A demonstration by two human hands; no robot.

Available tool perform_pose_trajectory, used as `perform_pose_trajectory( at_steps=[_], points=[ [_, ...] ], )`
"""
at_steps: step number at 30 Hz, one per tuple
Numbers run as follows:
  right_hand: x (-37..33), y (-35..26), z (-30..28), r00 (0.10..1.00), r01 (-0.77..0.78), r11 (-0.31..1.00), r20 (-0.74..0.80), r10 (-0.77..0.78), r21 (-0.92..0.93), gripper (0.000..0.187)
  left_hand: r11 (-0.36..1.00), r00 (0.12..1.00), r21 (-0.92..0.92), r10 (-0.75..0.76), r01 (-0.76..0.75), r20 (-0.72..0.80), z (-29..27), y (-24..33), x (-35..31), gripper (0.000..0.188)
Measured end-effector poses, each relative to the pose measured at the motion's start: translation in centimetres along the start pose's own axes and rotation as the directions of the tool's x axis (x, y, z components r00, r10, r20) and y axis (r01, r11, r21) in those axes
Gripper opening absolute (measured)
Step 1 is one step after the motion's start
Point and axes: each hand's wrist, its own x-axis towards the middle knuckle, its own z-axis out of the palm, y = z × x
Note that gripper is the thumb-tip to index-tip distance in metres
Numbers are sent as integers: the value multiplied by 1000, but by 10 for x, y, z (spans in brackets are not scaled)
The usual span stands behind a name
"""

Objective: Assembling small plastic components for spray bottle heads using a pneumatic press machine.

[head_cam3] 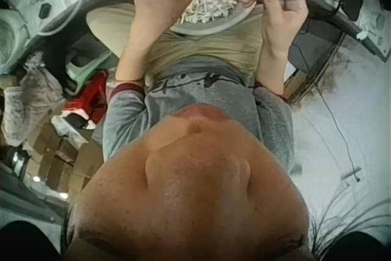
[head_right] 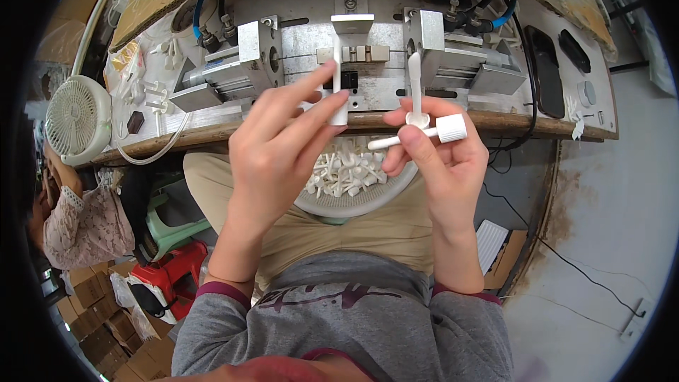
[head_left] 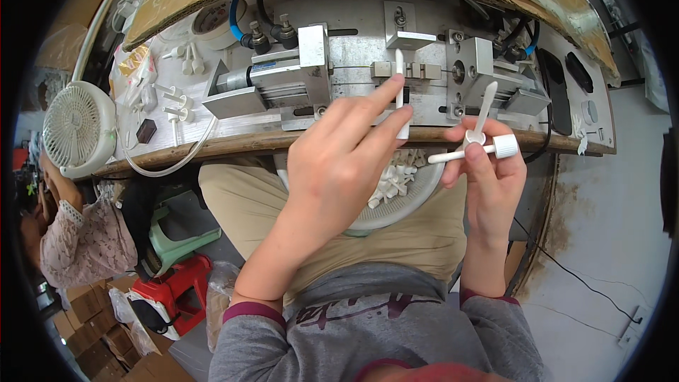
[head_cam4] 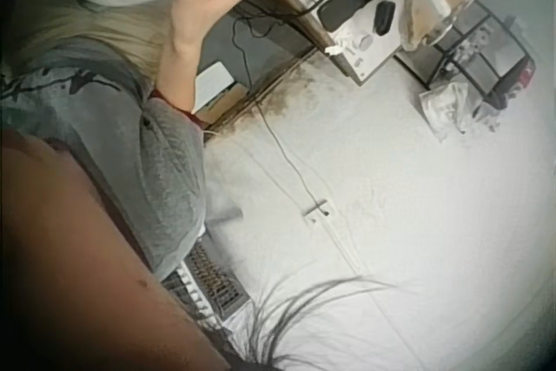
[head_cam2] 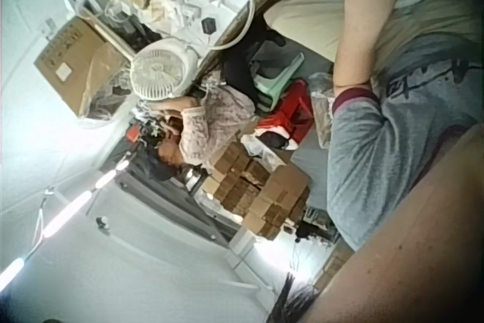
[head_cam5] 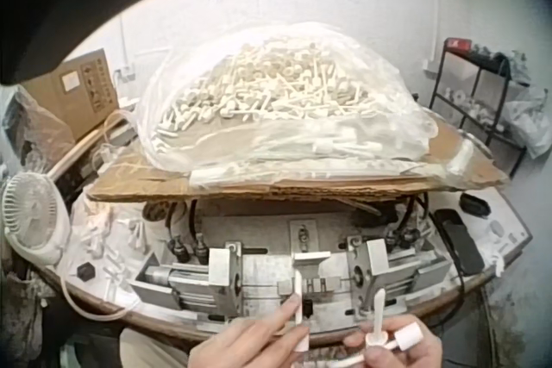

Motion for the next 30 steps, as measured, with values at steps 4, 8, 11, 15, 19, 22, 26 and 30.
perform_pose_trajectory(
  at_steps=[4,8,11,15,19,22,26,30],
  points=[
    [-5,-2,2,1000,0,999,28,1,-50,30,970,995,238,31,-53,97,8,-3,2,32],
    [-6,-3,0,999,49,999,23,-50,22,34,960,992,271,31,-65,126,5,-5,12,31],
    [-7,-3,-1,986,156,982,-42,-161,-107,37,967,990,249,21,-56,139,5,-8,10,33],
    [-7,7,2,897,364,830,-82,-435,-422,34,994,994,-74,-70,77,84,4,-1,8,35],
    [-10,14,2,784,534,518,162,-599,-668,36,840,977,-500,-158,208,142,1,29,1,35],
    [-4,15,12,705,621,413,244,-666,-667,36,797,981,-573,-173,191,86,5,28,-5,29],
    [1,11,18,672,661,348,318,-669,-665,35,673,956,-688,-271,274,115,-5,29,-5,34],
    [-2,11,18,682,648,322,337,-649,-691,32,782,984,-598,-158,176,82,-6,26,-8,43]
  ],
)
